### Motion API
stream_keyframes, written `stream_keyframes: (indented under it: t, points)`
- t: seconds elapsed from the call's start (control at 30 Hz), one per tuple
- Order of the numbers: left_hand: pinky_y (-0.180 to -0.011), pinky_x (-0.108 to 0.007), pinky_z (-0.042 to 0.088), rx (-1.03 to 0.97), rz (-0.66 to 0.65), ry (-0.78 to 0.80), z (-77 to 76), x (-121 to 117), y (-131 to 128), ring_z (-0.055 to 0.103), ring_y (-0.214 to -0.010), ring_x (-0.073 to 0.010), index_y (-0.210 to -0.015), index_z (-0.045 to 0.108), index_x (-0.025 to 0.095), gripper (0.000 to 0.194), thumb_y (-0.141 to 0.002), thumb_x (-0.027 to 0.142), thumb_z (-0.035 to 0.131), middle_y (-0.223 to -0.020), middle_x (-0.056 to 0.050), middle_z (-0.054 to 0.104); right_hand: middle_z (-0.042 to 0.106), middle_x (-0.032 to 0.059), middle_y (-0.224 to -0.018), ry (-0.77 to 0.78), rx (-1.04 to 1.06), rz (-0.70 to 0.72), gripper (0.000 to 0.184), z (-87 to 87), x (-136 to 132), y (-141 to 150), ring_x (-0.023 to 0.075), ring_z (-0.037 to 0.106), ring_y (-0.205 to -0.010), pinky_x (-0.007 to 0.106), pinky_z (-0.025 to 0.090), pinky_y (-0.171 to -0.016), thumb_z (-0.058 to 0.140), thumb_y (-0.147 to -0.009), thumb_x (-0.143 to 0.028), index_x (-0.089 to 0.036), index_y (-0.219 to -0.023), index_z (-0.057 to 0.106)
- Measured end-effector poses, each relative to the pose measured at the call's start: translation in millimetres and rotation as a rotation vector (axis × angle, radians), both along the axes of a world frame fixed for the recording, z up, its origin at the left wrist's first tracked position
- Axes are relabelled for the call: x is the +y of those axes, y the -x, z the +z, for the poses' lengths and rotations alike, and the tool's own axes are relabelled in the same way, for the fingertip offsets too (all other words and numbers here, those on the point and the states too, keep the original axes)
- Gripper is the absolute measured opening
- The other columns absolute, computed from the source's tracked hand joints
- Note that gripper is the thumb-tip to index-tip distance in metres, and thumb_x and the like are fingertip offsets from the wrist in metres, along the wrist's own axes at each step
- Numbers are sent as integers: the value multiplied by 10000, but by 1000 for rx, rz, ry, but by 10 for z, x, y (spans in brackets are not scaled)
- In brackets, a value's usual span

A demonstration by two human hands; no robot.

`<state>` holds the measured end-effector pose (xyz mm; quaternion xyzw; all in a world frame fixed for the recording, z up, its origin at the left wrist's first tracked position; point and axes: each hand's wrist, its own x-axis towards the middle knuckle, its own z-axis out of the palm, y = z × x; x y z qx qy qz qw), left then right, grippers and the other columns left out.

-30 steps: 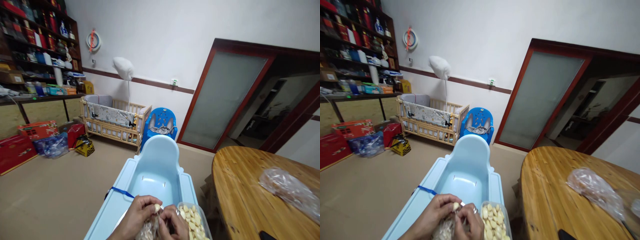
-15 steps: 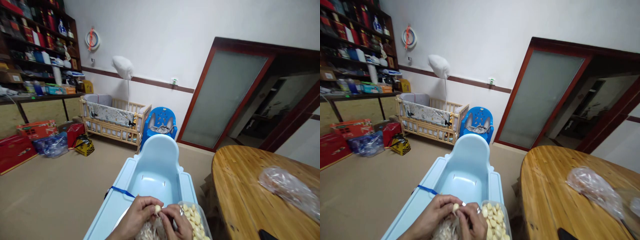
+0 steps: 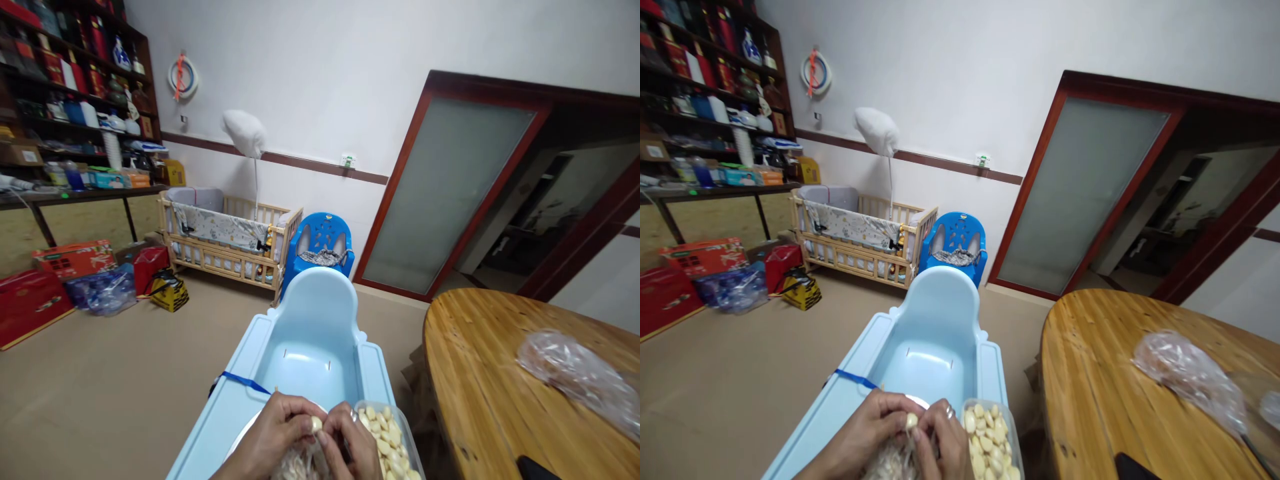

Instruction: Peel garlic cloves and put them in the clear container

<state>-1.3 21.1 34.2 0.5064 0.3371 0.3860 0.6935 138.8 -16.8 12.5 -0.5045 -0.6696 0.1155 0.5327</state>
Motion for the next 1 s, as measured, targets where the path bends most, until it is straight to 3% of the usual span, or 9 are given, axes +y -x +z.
stream_keyframes:
  t: [0.3,0.5,0.77,1.0]
  points:
    - [-551,-204,358,-109,75,103,5,10,-37,480,-534,-102,-743,743,122,216,-636,309,726,-575,4,630,506,-19,-557,-104,104,-94,297,32,19,101,133,469,-472,239,378,-463,461,-886,-356,-225,-637,558]
    - [-574,-218,381,-109,72,96,25,0,-45,510,-555,-116,-738,748,128,172,-638,262,709,-586,-4,653,533,-13,-547,-139,127,-77,275,-4,37,61,136,502,-475,240,370,-435,533,-844,-361,-224,-616,604]
    - [-580,-232,395,-78,75,63,-20,1,-31,531,-573,-131,-731,746,122,151,-641,226,686,-636,-19,677,505,-29,-519,-92,108,-8,313,-37,62,24,120,450,-434,241,335,-424,503,-849,-384,-217,-587,551]
    - [-573,-224,383,-79,71,72,-46,9,-40,515,-555,-122,-733,743,129,156,-664,254,679,-616,-8,660,503,-31,-507,-151,42,-80,331,-59,69,76,116,447,-411,239,337,-418,456,-869,-377,-224,-584,520]
